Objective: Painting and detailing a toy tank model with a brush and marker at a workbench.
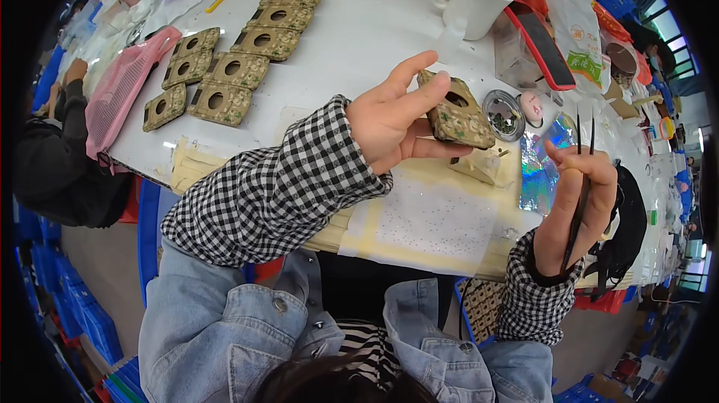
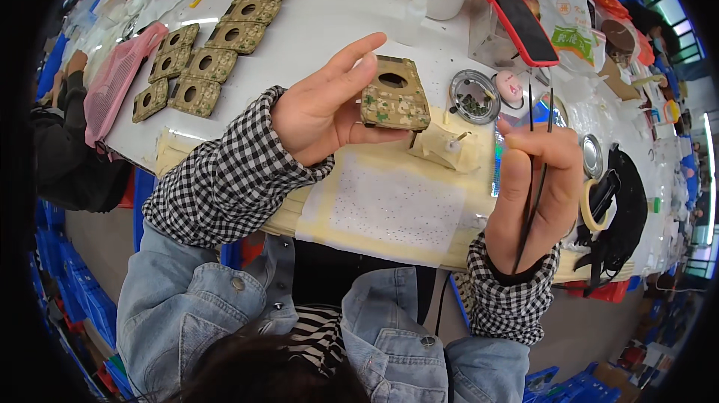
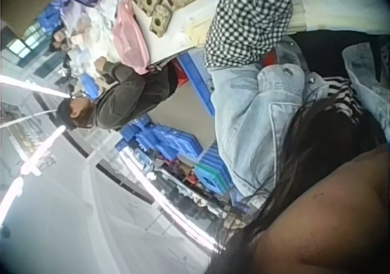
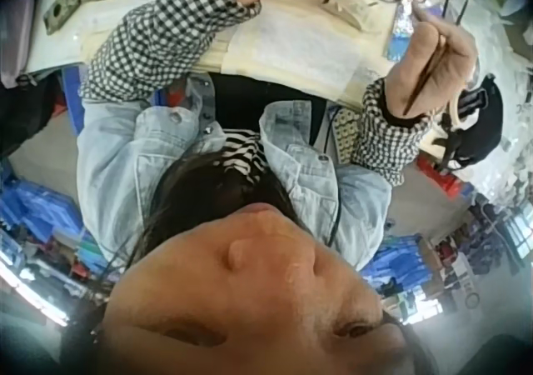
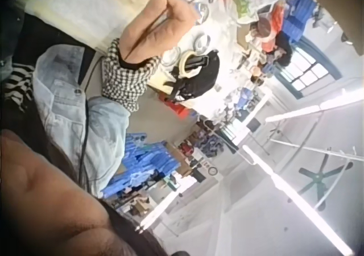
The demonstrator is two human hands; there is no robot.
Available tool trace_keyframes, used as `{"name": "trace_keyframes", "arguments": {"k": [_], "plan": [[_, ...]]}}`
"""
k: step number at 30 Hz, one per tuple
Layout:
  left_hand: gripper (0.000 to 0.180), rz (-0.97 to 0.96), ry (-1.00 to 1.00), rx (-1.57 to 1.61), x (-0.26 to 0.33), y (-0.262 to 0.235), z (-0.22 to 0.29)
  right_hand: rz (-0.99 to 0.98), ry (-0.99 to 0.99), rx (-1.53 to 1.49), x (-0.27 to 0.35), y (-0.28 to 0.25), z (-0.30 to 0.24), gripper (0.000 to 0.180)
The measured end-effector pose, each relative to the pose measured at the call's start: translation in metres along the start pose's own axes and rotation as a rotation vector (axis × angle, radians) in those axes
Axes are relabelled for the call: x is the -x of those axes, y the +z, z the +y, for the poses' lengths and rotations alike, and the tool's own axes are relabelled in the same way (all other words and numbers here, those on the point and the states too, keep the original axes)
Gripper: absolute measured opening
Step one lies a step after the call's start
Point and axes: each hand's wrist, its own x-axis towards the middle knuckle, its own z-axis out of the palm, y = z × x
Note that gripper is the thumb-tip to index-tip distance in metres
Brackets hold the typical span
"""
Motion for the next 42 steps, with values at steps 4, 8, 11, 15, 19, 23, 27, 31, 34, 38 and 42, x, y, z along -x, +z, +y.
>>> {"name": "trace_keyframes", "arguments": {"k": [4, 8, 11, 15, 19, 23, 27, 31, 34, 38, 42], "plan": [[0.071, 0.102, -0.019, -0.008, -0.002, 0.000, -0.001, -0.116, 0.013, 0.286, -0.002, -0.008, 0.005, 0.009], [0.051, 0.175, -0.087, -0.040, -0.001, 0.005, 0.000, -0.209, -0.025, 0.475, 0.002, -0.003, 0.015, 0.018], [0.051, 0.170, -0.104, -0.052, -0.002, 0.006, -0.001, -0.216, -0.051, 0.487, 0.004, 0.000, 0.024, 0.018], [0.054, 0.184, -0.115, -0.064, -0.001, 0.009, -0.001, -0.237, -0.039, 0.462, 0.005, 0.004, 0.034, 0.016], [0.056, 0.180, -0.134, -0.077, -0.001, 0.009, -0.002, -0.250, -0.023, 0.459, 0.004, 0.001, 0.030, 0.013], [0.058, 0.172, -0.140, -0.079, -0.001, 0.008, -0.003, -0.116, 0.002, 0.346, -0.001, -0.004, 0.014, 0.010], [0.056, 0.143, -0.159, -0.084, 0.000, 0.010, -0.003, -0.029, 0.026, 0.111, -0.007, -0.005, -0.011, 0.011], [0.054, 0.121, -0.176, -0.082, 0.001, 0.015, -0.005, -0.087, 0.040, -0.093, -0.009, 0.014, -0.010, 0.010], [0.053, 0.095, -0.196, -0.094, 0.002, 0.017, -0.003, -0.137, 0.142, -0.280, -0.010, 0.027, -0.006, 0.008], [0.052, 0.074, -0.223, -0.104, 0.004, 0.016, -0.002, -0.138, 0.224, -0.324, -0.008, 0.032, -0.009, 0.008], [0.054, 0.082, -0.207, -0.129, 0.005, 0.020, -0.002, -0.149, 0.196, -0.272, -0.007, 0.031, -0.006, 0.008]]}}
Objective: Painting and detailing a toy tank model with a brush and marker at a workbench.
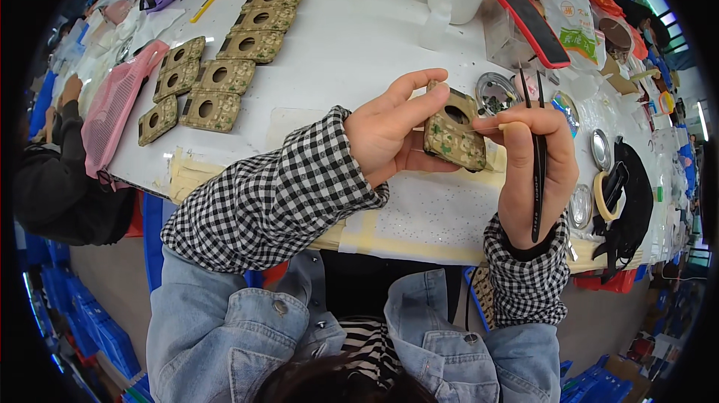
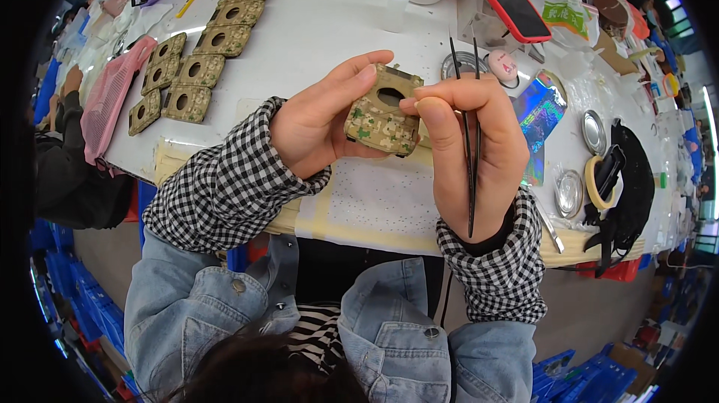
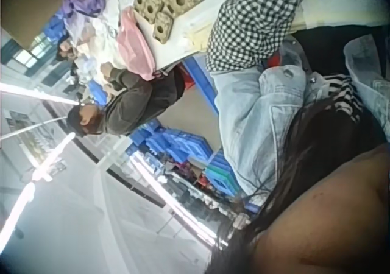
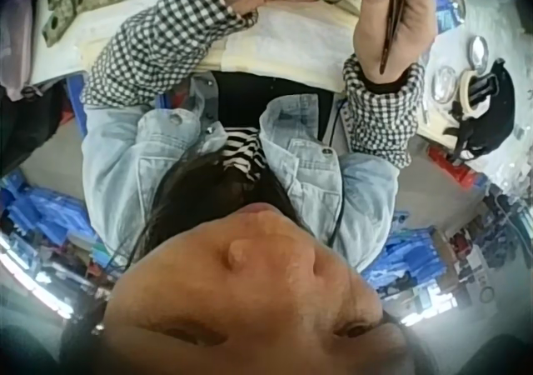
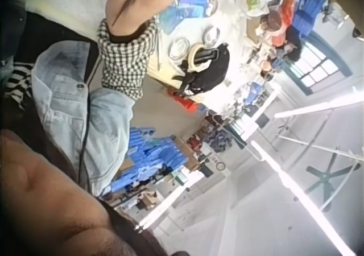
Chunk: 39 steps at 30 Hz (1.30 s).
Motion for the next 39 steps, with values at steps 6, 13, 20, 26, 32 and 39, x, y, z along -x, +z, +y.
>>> {"name": "trace_keyframes", "arguments": {"k": [6, 13, 20, 26, 32, 39], "plan": [[0.057, 0.002, 0.011, -0.008, 0.001, -0.001, -0.001, -0.004, -0.039, 0.051, 0.000, 0.001, 0.001, 0.008], [0.058, 0.009, 0.013, -0.014, 0.002, 0.001, 0.000, -0.020, -0.048, 0.099, -0.001, -0.001, 0.000, 0.007], [0.058, 0.011, 0.015, -0.018, 0.002, 0.000, 0.000, -0.028, -0.058, 0.110, -0.001, 0.000, 0.000, 0.007], [0.059, -0.015, 0.055, 0.068, -0.004, -0.003, -0.003, 0.161, 0.032, -0.047, 0.002, -0.005, -0.006, 0.007], [0.058, 0.044, 0.088, 0.032, -0.004, -0.004, -0.004, 0.142, -0.146, 0.470, 0.013, -0.040, 0.009, 0.003], [0.051, 0.137, 0.187, 0.045, -0.011, -0.006, -0.005, 0.014, -0.213, 0.788, 0.014, -0.035, 0.026, 0.012]]}}
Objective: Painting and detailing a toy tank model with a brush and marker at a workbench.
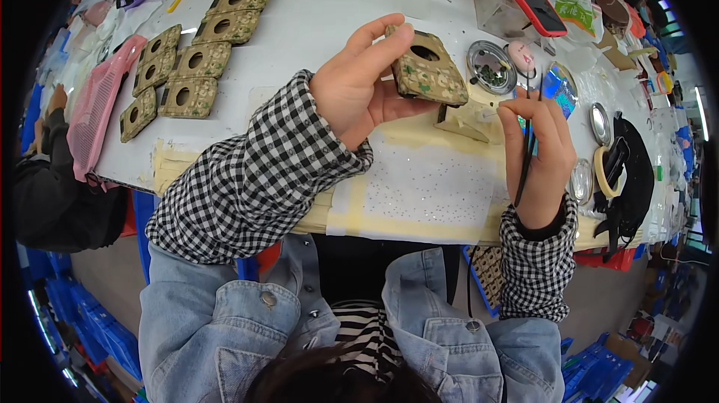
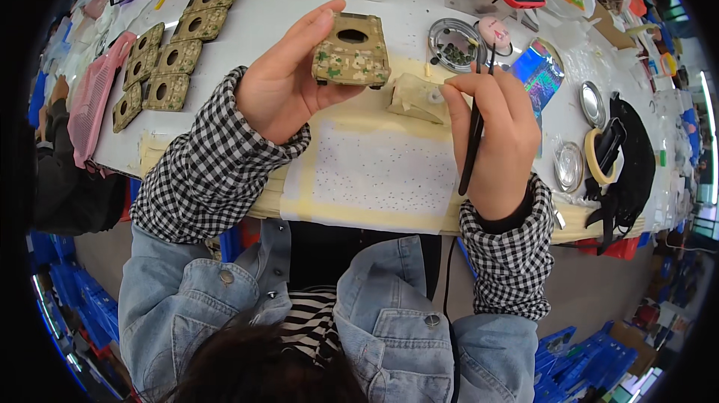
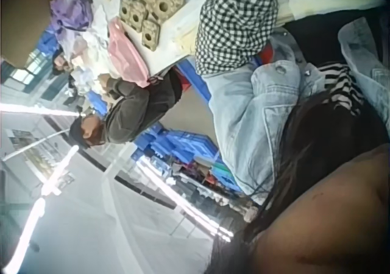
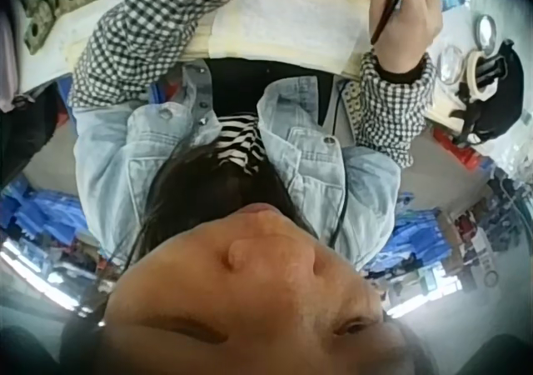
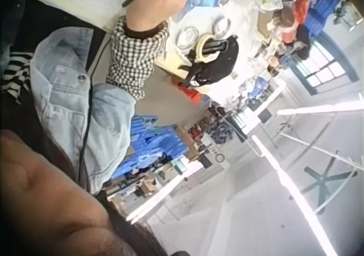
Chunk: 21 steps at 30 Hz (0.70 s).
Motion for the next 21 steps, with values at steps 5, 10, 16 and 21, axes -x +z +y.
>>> {"name": "trace_keyframes", "arguments": {"k": [5, 10, 16, 21], "plan": [[0.045, 0.007, 0.020, 0.005, -0.001, -0.001, -0.001, -0.115, 0.059, -0.034, 0.006, -0.016, 0.000, 0.025], [0.043, 0.022, 0.032, 0.014, -0.003, -0.003, -0.006, -0.092, 0.198, -0.302, 0.033, -0.037, -0.006, 0.040], [0.050, -0.112, 0.061, 0.060, -0.014, -0.016, -0.013, -0.410, 0.325, -0.696, 0.054, -0.049, 0.001, 0.020], [0.046, -0.108, 0.063, 0.086, -0.016, -0.018, -0.016, -0.465, 0.660, -0.912, 0.057, -0.023, -0.006, 0.013]]}}
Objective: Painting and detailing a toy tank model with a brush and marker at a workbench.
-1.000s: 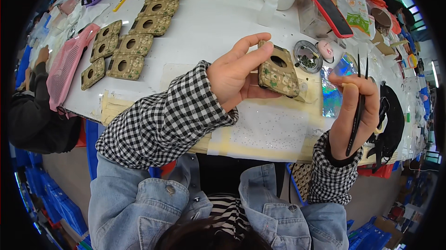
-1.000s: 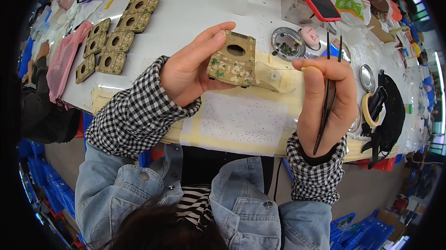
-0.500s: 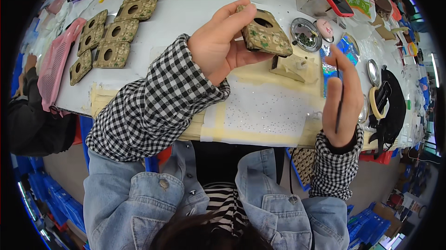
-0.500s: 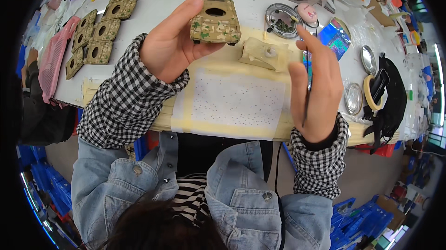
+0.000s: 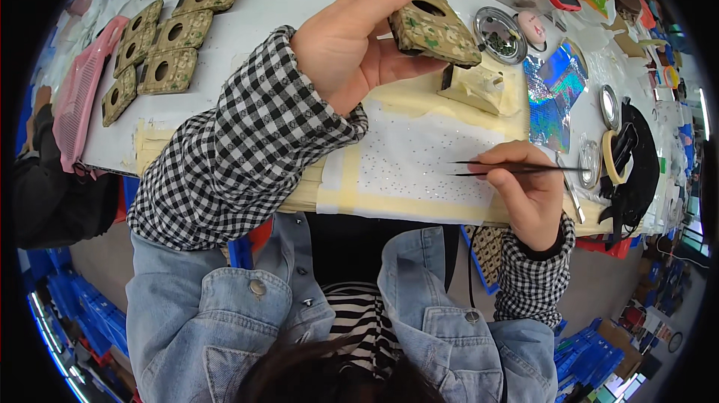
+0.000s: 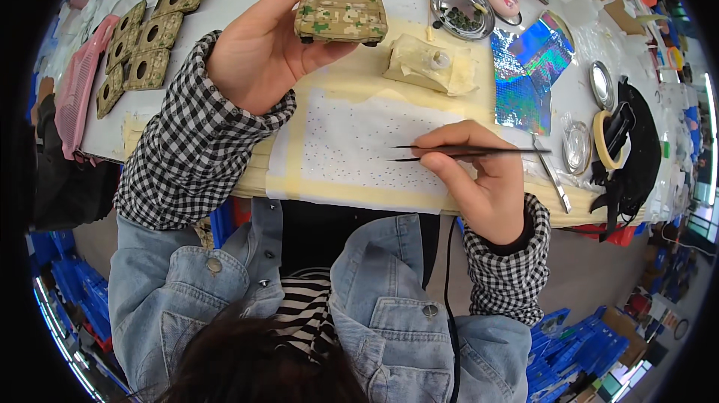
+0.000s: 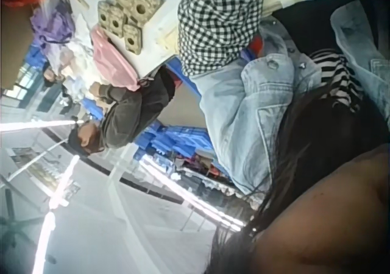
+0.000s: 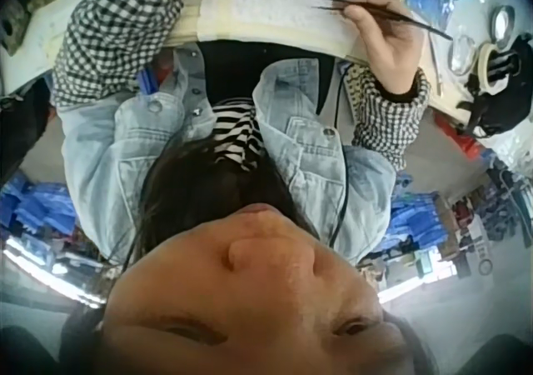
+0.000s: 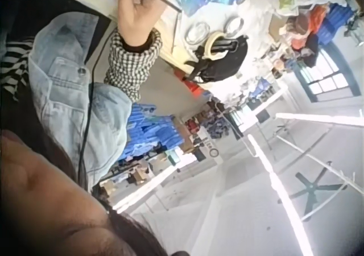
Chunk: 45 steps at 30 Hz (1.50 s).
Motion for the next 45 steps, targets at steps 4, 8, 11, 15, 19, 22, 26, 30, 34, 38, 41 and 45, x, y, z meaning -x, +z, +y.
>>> {"name": "trace_keyframes", "arguments": {"k": [4, 8, 11, 15, 19, 22, 26, 30, 34, 38, 41, 45], "plan": [[0.043, -0.001, -0.001, 0.024, 0.000, 0.001, -0.001, 0.016, -0.010, 0.010, -0.008, 0.007, 0.004, 0.010], [0.043, -0.024, 0.010, 0.020, 0.000, 0.001, 0.000, 0.014, -0.034, 0.066, -0.010, 0.010, 0.011, 0.010], [0.038, 0.001, -0.230, 0.088, 0.002, 0.012, 0.014, 0.021, -0.056, 0.072, -0.010, 0.011, 0.014, 0.009], [0.037, 0.003, -0.237, 0.084, 0.003, 0.012, 0.015, 0.015, -0.049, 0.074, -0.011, 0.013, 0.012, 0.009], [0.038, -0.044, -0.198, 0.055, 0.004, 0.011, 0.015, 0.016, -0.024, 0.066, -0.011, 0.014, 0.013, 0.009], [0.039, -0.070, -0.178, 0.035, 0.004, 0.009, 0.015, 0.005, -0.035, 0.077, -0.011, 0.014, 0.012, 0.009], [0.040, -0.046, -0.227, 0.063, 0.002, 0.007, 0.013, -0.001, -0.040, 0.064, -0.011, 0.014, 0.014, 0.009], [0.041, -0.064, -0.192, 0.032, 0.003, 0.008, 0.014, 0.000, -0.036, 0.058, -0.010, 0.013, 0.014, 0.009], [0.042, -0.063, -0.192, 0.030, 0.004, 0.008, 0.014, -0.001, -0.035, 0.049, -0.011, 0.013, 0.014, 0.010], [0.044, -0.068, -0.176, 0.018, 0.004, 0.008, 0.013, 0.012, -0.034, 0.055, -0.011, 0.014, 0.014, 0.010], [0.044, -0.065, -0.176, 0.016, 0.004, 0.008, 0.013, 0.019, -0.027, 0.054, -0.011, 0.014, 0.013, 0.010], [0.044, -0.075, -0.182, 0.036, 0.005, 0.008, 0.015, 0.014, -0.029, 0.055, -0.011, 0.013, 0.013, 0.011]]}}
